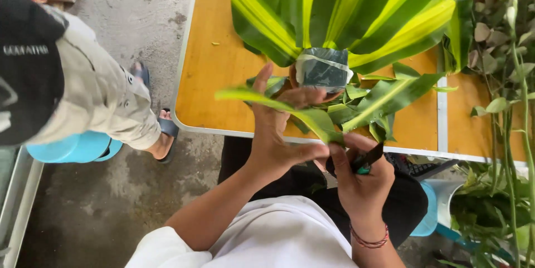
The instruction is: The person trims the edges of large variegated leaves using a utility knife. They hold the leaves in one hand and carefully cut the tips and sides with the other, placing the trimmed pieces on the table.
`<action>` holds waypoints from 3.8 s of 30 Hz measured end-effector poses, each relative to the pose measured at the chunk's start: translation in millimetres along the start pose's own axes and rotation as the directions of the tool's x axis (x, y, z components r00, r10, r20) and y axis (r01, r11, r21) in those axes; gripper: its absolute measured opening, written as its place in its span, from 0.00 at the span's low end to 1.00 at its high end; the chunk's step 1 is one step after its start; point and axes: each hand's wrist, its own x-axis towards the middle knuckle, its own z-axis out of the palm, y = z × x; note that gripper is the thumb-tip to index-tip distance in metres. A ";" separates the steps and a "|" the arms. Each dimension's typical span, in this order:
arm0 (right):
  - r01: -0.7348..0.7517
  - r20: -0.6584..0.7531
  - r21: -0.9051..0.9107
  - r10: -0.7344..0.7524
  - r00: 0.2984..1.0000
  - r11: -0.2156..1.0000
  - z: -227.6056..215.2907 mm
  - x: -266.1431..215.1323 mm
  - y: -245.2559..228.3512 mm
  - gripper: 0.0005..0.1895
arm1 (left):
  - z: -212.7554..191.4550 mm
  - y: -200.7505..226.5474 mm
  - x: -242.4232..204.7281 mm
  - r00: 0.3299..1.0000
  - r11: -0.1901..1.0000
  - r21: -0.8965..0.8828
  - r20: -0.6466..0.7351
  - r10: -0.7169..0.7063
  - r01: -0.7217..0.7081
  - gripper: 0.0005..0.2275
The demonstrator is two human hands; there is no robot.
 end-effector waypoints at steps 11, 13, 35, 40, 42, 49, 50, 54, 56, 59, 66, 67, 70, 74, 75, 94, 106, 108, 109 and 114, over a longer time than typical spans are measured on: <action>-0.126 0.101 0.052 0.121 0.988 0.991 -26.3 20.1 -9.6 0.09 | 7.5 -1.0 7.8 0.937 0.929 0.127 -0.097 -0.337 0.347 0.12; -0.107 0.026 0.027 0.106 0.994 0.994 -25.9 17.4 -12.0 0.13 | 7.5 -7.6 4.8 0.956 0.946 0.153 -0.119 -0.270 0.286 0.09; -0.343 0.334 0.367 0.221 0.916 0.865 -6.6 14.3 -25.0 0.22 | 18.1 -7.9 -3.7 0.983 0.960 0.216 0.003 -0.182 0.177 0.09; -0.348 0.331 0.373 0.227 0.916 0.860 -7.9 14.7 -26.4 0.22 | 20.0 -6.1 0.1 0.994 0.953 0.290 0.035 -0.099 0.085 0.09; -0.322 0.329 0.386 0.197 0.924 0.865 -8.5 15.2 -28.4 0.22 | 21.7 -5.5 1.3 0.997 0.959 0.280 0.039 -0.064 0.050 0.08; -0.338 0.319 0.334 0.232 0.919 0.880 -9.3 11.7 -23.8 0.23 | 24.6 -13.1 -1.6 0.995 0.968 0.239 0.039 -0.087 0.075 0.08; -0.350 0.323 0.326 0.244 0.914 0.878 -9.6 11.4 -23.4 0.23 | 25.5 -12.3 -0.8 0.998 0.963 0.265 0.037 -0.058 0.046 0.08; -0.410 0.347 0.337 0.293 0.891 0.848 -10.1 9.0 -20.8 0.23 | 29.6 -13.6 0.4 0.999 0.974 0.225 0.022 -0.031 0.025 0.05; -0.439 0.353 0.365 0.314 0.881 0.821 -10.0 8.1 -20.1 0.23 | 32.3 -11.3 2.3 0.999 0.967 0.253 0.023 -0.040 0.032 0.05; -0.500 0.373 0.447 0.353 0.858 0.742 -9.6 5.6 -20.7 0.23 | 36.6 -13.1 2.3 0.999 0.963 0.270 0.015 -0.033 0.027 0.05; -0.603 0.471 0.618 0.376 0.798 0.505 -9.9 2.3 -22.3 0.23 | 45.0 -23.3 -0.5 1.000 0.976 0.219 -0.018 -0.011 0.015 0.02; -0.599 0.466 0.622 0.376 0.801 0.504 -9.3 1.6 -20.7 0.23 | 45.8 -26.1 -1.8 1.000 0.976 0.219 -0.011 -0.010 0.013 0.02; -0.601 0.490 0.636 0.349 0.799 0.484 -8.5 -1.1 -16.1 0.23 | 48.6 -31.7 -4.7 0.998 0.981 0.184 -0.040 -0.052 0.059 0.02; -0.620 0.512 0.618 0.350 0.784 0.484 -9.0 -2.7 -6.5 0.23 | 53.6 -32.1 -2.3 0.999 0.974 0.221 -0.030 -0.041 0.046 0.02; -0.628 0.523 0.612 0.350 0.777 0.480 -8.8 -2.8 -2.4 0.23 | 54.6 -32.7 -1.3 0.999 0.972 0.233 -0.022 -0.032 0.036 0.02; 0.034 0.098 0.197 -0.054 0.994 0.980 -42.1 16.4 9.8 0.04 | 39.8 -20.0 -2.7 0.969 0.917 0.354 0.086 -0.229 0.185 0.11; 0.211 0.077 0.211 -0.231 0.970 0.954 -31.2 6.4 18.5 0.18 | 36.1 -24.6 -7.3 0.954 0.897 0.338 -0.195 -0.230 0.285 0.11; 0.204 0.093 0.202 -0.226 0.970 0.958 -29.1 5.7 16.2 0.20 | 34.2 -20.2 -0.2 0.936 0.885 0.352 -0.282 -0.211 0.306 0.10; 0.206 0.094 0.201 -0.228 0.969 0.958 -29.6 5.7 15.5 0.20 | 33.3 -19.2 0.0 0.936 0.886 0.351 -0.283 -0.210 0.305 0.10; 0.176 0.094 0.221 -0.200 0.975 0.959 -31.2 9.2 8.3 0.11 | 31.5 -12.5 8.4 0.920 0.880 0.339 -0.323 -0.224 0.333 0.13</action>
